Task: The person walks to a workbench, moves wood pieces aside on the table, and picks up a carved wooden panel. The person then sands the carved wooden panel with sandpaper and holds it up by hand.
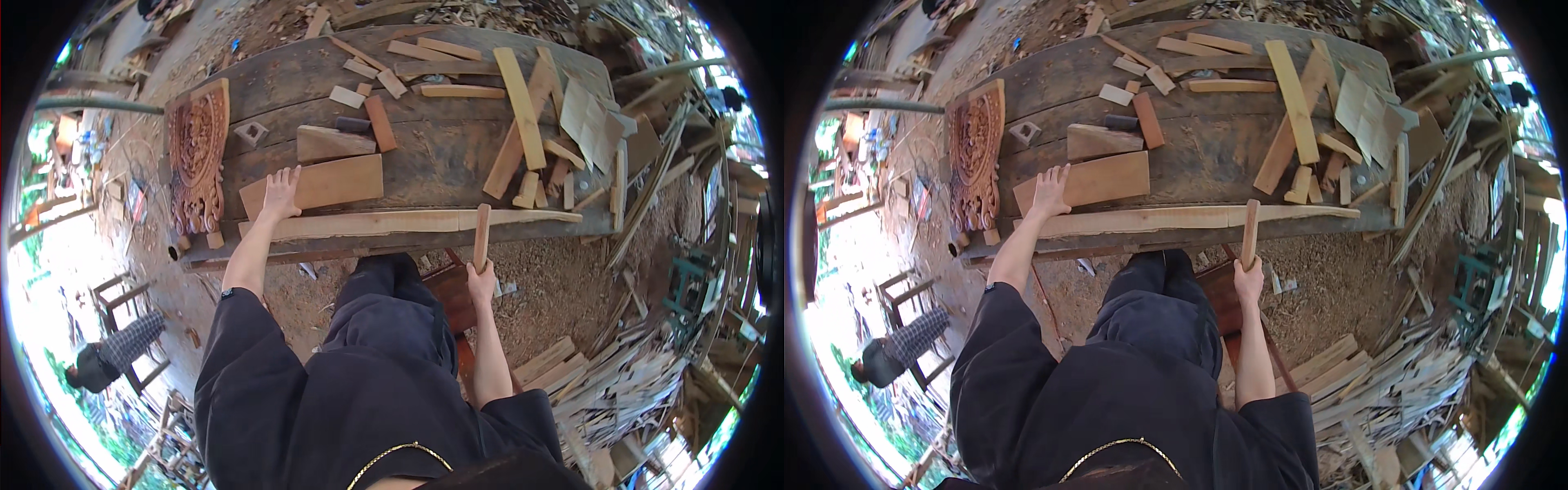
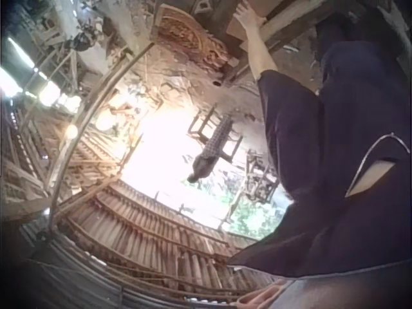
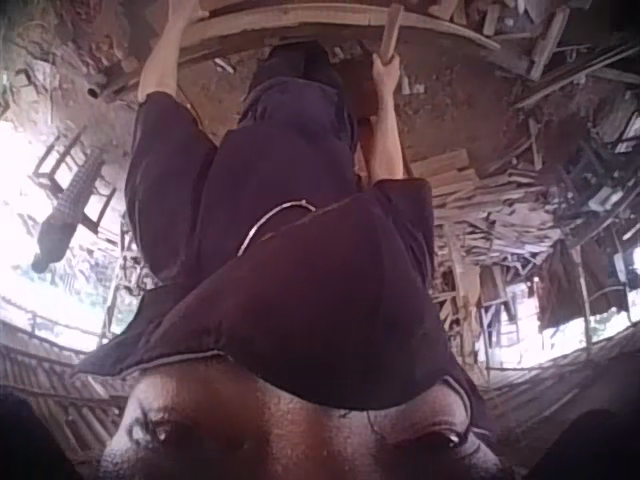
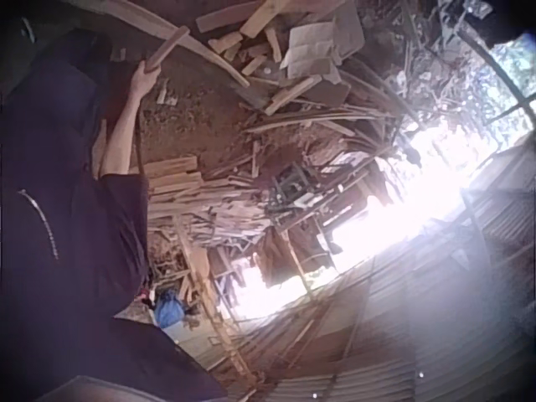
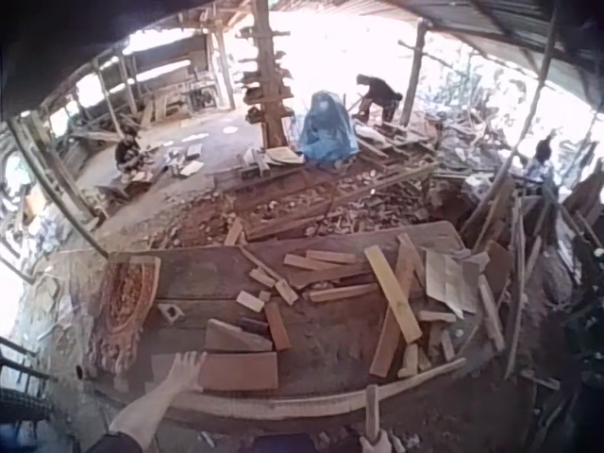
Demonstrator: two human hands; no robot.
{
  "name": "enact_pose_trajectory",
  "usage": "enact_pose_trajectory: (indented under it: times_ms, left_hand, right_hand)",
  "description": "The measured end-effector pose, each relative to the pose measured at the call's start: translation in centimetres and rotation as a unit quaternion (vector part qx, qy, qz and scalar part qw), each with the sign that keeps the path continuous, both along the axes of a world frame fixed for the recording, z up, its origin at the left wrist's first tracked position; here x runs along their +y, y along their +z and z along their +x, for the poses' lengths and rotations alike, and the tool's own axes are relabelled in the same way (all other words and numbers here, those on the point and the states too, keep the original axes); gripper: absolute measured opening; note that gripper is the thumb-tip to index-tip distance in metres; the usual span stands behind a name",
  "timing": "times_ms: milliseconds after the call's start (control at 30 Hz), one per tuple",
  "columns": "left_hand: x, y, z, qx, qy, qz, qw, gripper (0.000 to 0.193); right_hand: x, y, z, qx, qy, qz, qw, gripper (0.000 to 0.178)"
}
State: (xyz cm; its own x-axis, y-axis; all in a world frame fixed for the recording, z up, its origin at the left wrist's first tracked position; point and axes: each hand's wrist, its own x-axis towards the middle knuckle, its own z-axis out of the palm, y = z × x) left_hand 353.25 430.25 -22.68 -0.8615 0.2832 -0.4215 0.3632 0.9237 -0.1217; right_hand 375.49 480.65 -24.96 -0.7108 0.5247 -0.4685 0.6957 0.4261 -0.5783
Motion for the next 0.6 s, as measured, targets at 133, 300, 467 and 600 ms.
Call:
enact_pose_trajectory:
  times_ms: [133,300,467,600]
  left_hand:
    - [-1.5,-0.3,-0.6,0.023,0.009,0.001,1.000,0.125]
    - [-2.5,-0.5,-1.7,0.041,-0.023,0.052,0.998,0.120]
    - [-2.2,0.1,-4.1,0.073,-0.031,0.082,0.993,0.111]
    - [-0.8,1.2,-4.7,0.078,0.017,0.101,0.992,0.103]
  right_hand:
    - [-2.2,1.5,-3.0,-0.045,0.064,0.064,0.995,0.054]
    - [-7.0,1.4,-8.9,-0.036,0.103,0.066,0.992,0.065]
    - [-11.1,-0.6,-12.7,-0.097,0.158,0.035,0.982,0.070]
    - [-13.7,-2.6,-13.6,-0.114,0.179,0.058,0.976,0.079]
